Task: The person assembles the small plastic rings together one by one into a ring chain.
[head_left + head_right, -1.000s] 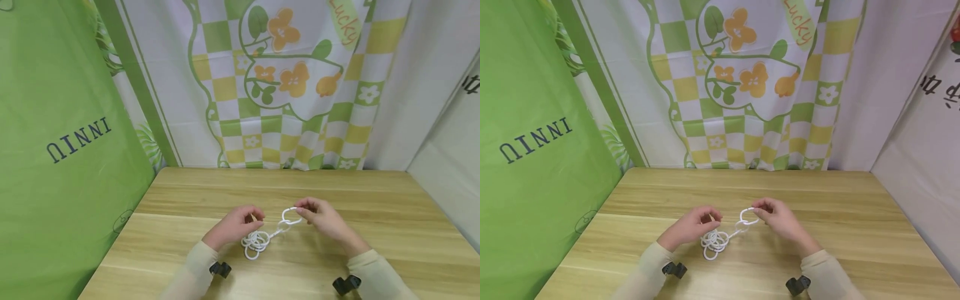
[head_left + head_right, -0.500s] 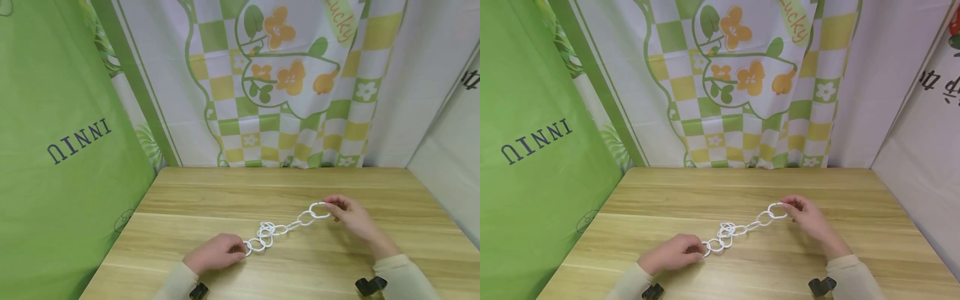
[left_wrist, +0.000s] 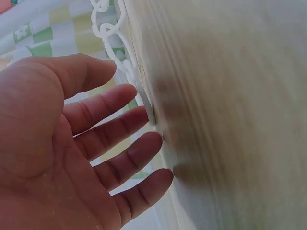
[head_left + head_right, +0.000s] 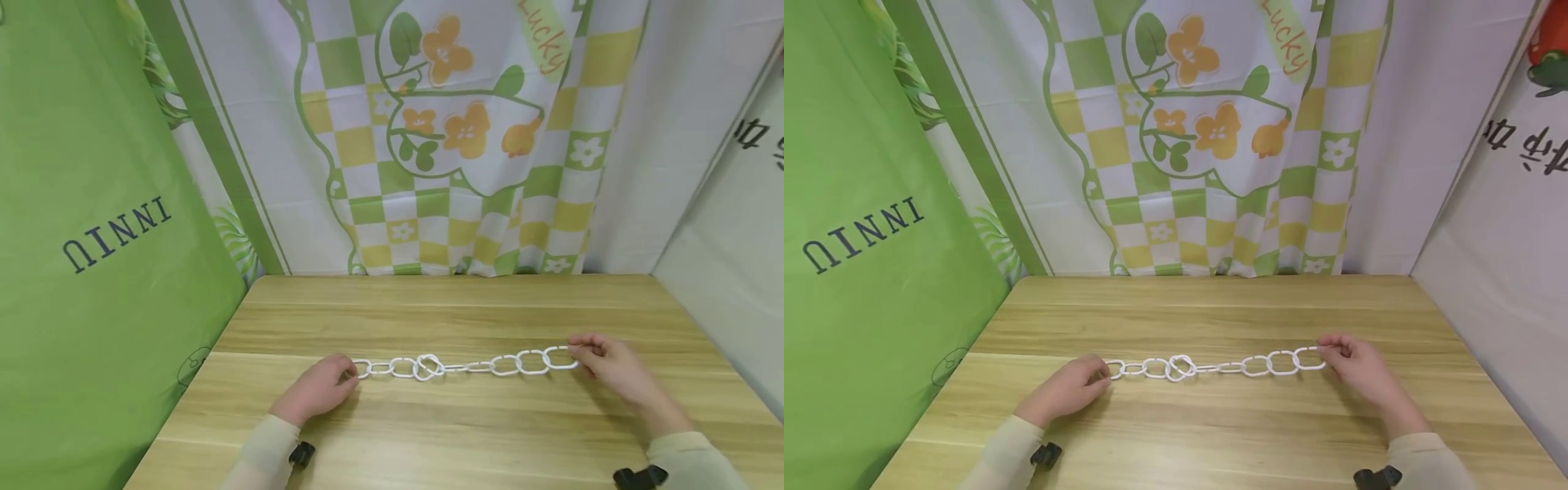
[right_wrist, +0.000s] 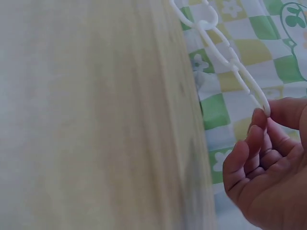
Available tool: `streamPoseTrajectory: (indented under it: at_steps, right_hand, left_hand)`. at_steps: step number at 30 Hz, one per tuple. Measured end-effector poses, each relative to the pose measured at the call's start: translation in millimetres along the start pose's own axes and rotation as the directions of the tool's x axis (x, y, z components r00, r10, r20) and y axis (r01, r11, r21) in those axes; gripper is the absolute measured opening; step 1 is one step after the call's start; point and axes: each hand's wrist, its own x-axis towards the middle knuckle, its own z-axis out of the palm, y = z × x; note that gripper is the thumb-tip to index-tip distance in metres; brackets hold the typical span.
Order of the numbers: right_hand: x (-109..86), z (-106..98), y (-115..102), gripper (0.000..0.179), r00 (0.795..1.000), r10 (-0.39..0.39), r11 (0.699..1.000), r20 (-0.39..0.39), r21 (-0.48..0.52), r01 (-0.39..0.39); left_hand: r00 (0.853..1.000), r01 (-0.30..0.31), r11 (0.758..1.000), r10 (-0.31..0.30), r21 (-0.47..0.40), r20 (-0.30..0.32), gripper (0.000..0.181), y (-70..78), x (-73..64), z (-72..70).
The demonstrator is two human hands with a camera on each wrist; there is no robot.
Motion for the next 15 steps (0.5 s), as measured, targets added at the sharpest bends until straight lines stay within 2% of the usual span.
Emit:
streamPoseTrajectory:
  at_steps: [5,8,15]
  right_hand:
    - [-4.0,6.5,1.0,0.036,0.999,0.04,0.992,0.03,-0.122,-0.036]
    - [-4.5,6.7,1.2,0.037,0.997,0.068,0.985,0.047,-0.162,-0.059]
    - [-4.5,-2.6,3.9,0.035,0.986,0.167,0.981,0.009,-0.104,-0.165]
  left_hand:
    - [1.0,-0.004,1.0,0.005,0.031,-0.031,0.017,-5.4,0.2,0.4]
    - [0.999,0.024,0.998,-0.022,0.051,-0.033,0.022,-7.2,-0.3,-0.6]
    - [0.996,0.091,0.99,-0.09,0.104,-0.017,0.029,-12.7,-2.2,-2.0]
